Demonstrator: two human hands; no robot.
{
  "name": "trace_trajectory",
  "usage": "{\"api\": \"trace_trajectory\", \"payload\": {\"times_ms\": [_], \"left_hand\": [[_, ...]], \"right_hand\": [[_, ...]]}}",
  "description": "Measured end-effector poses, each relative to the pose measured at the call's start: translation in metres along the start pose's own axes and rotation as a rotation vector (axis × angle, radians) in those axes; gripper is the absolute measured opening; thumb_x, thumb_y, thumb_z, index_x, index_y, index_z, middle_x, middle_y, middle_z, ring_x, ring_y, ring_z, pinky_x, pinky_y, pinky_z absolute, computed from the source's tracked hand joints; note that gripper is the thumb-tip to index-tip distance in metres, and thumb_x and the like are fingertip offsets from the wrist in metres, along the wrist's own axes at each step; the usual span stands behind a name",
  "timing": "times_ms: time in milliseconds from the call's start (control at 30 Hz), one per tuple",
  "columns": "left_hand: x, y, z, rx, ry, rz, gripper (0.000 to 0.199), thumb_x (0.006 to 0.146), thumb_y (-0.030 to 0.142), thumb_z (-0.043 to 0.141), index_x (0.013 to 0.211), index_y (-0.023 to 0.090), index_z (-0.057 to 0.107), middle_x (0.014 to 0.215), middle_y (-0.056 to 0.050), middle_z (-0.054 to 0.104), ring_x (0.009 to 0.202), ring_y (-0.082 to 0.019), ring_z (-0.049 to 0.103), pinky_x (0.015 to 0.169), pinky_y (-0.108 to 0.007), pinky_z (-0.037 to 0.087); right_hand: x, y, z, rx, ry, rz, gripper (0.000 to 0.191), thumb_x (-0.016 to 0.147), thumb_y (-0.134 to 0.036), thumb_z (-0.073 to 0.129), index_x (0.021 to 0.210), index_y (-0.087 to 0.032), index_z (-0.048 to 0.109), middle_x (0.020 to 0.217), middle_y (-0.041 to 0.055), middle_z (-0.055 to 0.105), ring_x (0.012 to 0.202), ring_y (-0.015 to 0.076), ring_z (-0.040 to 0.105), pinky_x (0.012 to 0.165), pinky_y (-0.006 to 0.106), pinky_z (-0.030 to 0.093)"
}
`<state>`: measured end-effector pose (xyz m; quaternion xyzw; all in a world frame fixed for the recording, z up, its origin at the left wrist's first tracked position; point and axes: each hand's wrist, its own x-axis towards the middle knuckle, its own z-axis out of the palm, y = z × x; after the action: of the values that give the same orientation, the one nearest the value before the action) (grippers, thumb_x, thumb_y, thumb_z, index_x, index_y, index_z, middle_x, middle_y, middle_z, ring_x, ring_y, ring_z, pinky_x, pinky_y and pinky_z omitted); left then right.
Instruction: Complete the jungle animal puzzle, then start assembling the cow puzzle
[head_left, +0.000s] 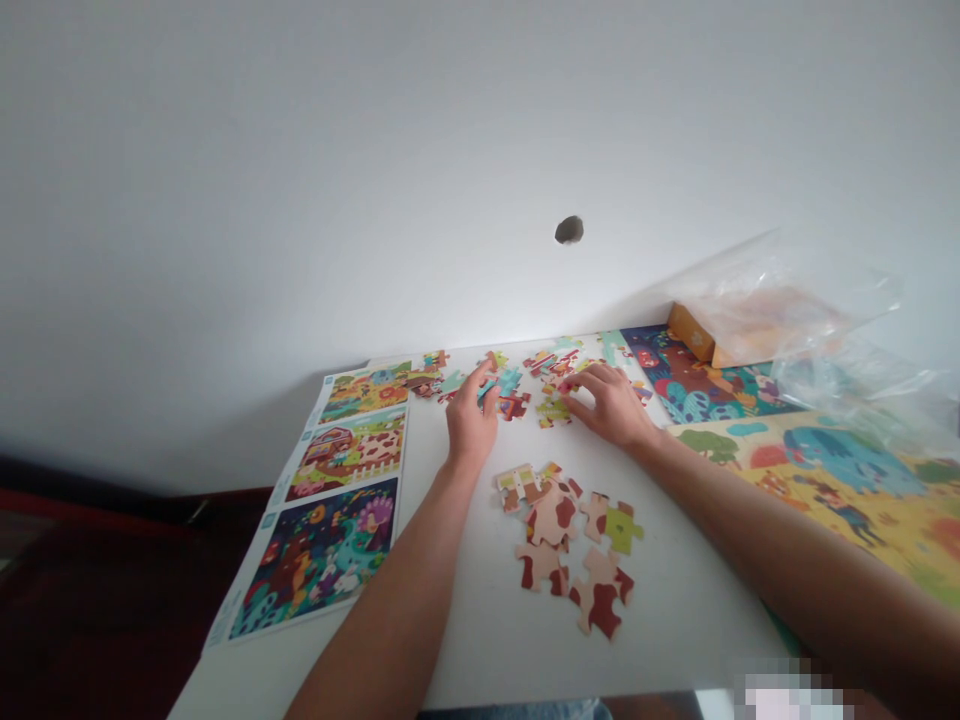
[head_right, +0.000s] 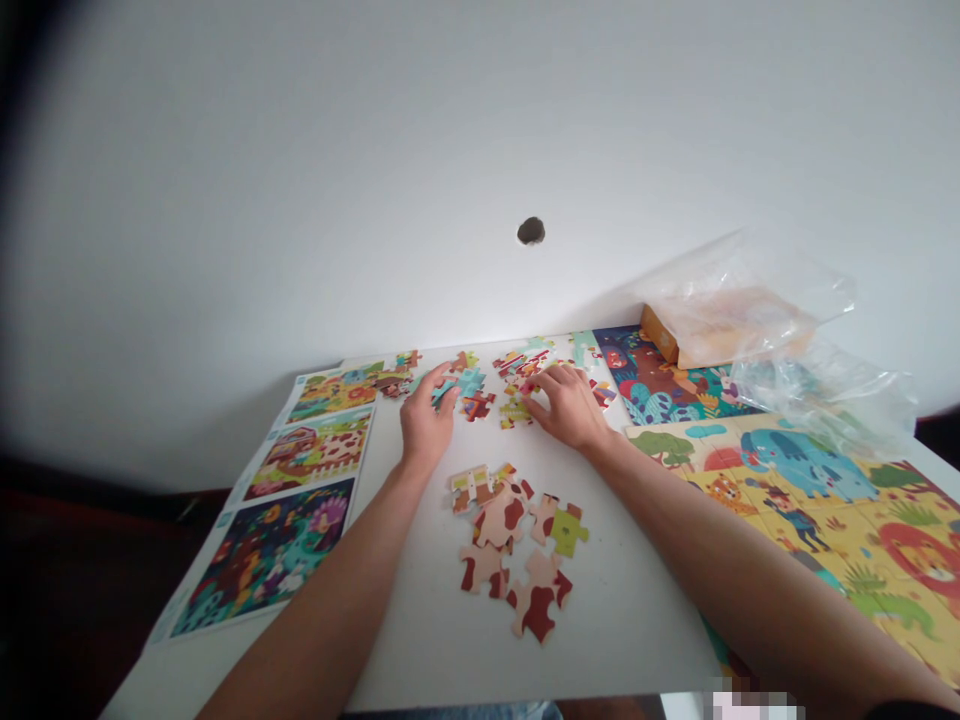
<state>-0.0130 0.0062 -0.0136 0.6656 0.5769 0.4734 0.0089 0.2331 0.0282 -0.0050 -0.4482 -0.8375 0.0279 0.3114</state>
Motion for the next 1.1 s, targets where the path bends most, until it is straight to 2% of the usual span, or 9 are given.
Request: {"api": "trace_trajectory", "payload": {"times_ms": [200,267,333,433,600,800,933,1033,1100], "left_hand": [[-0.002,0.001,0.002,-0.043,-0.299,0.115,0.008,0.086,0.019,0.064,0.086,0.025,0.071,0.102,-0.001,0.074,0.111,-0.021,0.065,0.112,-0.044,0.039],[-0.004,0.004,0.002,-0.056,-0.389,0.131,0.003,0.082,0.023,0.070,0.084,0.025,0.071,0.105,-0.001,0.072,0.109,-0.021,0.065,0.109,-0.042,0.042],[-0.005,0.007,0.001,-0.062,-0.436,0.148,0.016,0.080,0.024,0.071,0.096,0.025,0.071,0.112,-0.002,0.069,0.111,-0.021,0.063,0.107,-0.039,0.044],[-0.005,0.008,-0.001,-0.019,-0.405,0.149,0.047,0.079,0.019,0.068,0.125,0.024,0.061,0.126,-0.006,0.063,0.120,-0.022,0.058,0.109,-0.039,0.042],[-0.006,0.002,0.003,0.093,-0.372,0.102,0.066,0.077,0.024,0.071,0.139,0.021,0.048,0.129,-0.009,0.062,0.121,-0.028,0.055,0.111,-0.048,0.037],[-0.005,0.006,-0.001,0.032,-0.356,0.115,0.056,0.080,0.027,0.071,0.134,0.026,0.055,0.124,-0.006,0.066,0.117,-0.025,0.058,0.107,-0.042,0.042],[-0.007,0.014,-0.004,0.109,-0.440,0.183,0.040,0.082,0.035,0.070,0.121,0.032,0.067,0.131,-0.004,0.062,0.125,-0.027,0.052,0.114,-0.049,0.031],[-0.009,0.016,-0.003,0.196,-0.476,0.148,0.031,0.083,0.039,0.069,0.114,0.034,0.071,0.136,-0.003,0.059,0.129,-0.029,0.048,0.116,-0.056,0.025],[-0.008,0.014,-0.001,0.212,-0.466,0.102,0.028,0.085,0.036,0.067,0.112,0.033,0.072,0.133,-0.003,0.061,0.127,-0.027,0.051,0.115,-0.054,0.027]], "right_hand": [[-0.001,0.004,0.002,-0.118,-0.079,0.082,0.027,0.091,-0.029,0.056,0.113,-0.026,0.071,0.112,0.0108,0.065,0.107,0.0292,0.055,0.094,0.045,0.042],[-0.002,0.003,0.001,-0.105,-0.088,0.041,0.031,0.091,-0.030,0.056,0.119,-0.026,0.069,0.123,0.0105,0.063,0.112,0.0303,0.054,0.096,0.047,0.042],[-0.003,0.000,0.000,-0.063,-0.138,-0.070,0.038,0.091,-0.036,0.057,0.127,-0.029,0.065,0.138,0.0077,0.057,0.122,0.0314,0.049,0.101,0.050,0.040],[-0.005,-0.002,0.001,-0.026,-0.233,-0.211,0.043,0.091,-0.044,0.058,0.131,-0.033,0.062,0.148,0.0038,0.050,0.132,0.0326,0.042,0.107,0.054,0.034],[-0.005,0.000,0.005,0.002,-0.214,-0.174,0.036,0.091,-0.046,0.057,0.121,-0.029,0.069,0.141,0.0049,0.057,0.131,0.0320,0.045,0.108,0.055,0.034],[-0.004,0.001,0.001,0.039,-0.213,-0.167,0.032,0.089,-0.041,0.059,0.116,-0.027,0.070,0.137,0.0060,0.060,0.129,0.0320,0.048,0.107,0.055,0.035],[-0.004,-0.005,-0.003,0.084,-0.326,-0.282,0.043,0.088,-0.036,0.058,0.131,-0.029,0.061,0.144,0.0042,0.055,0.136,0.0310,0.043,0.111,0.056,0.030],[-0.004,-0.007,-0.002,0.007,-0.279,-0.156,0.051,0.093,-0.045,0.051,0.141,-0.027,0.051,0.151,0.0085,0.046,0.140,0.0334,0.037,0.112,0.065,0.022],[-0.005,-0.005,0.000,-0.055,-0.257,-0.040,0.058,0.094,-0.053,0.046,0.145,-0.024,0.046,0.154,0.0120,0.041,0.141,0.0371,0.034,0.109,0.073,0.017]]}}
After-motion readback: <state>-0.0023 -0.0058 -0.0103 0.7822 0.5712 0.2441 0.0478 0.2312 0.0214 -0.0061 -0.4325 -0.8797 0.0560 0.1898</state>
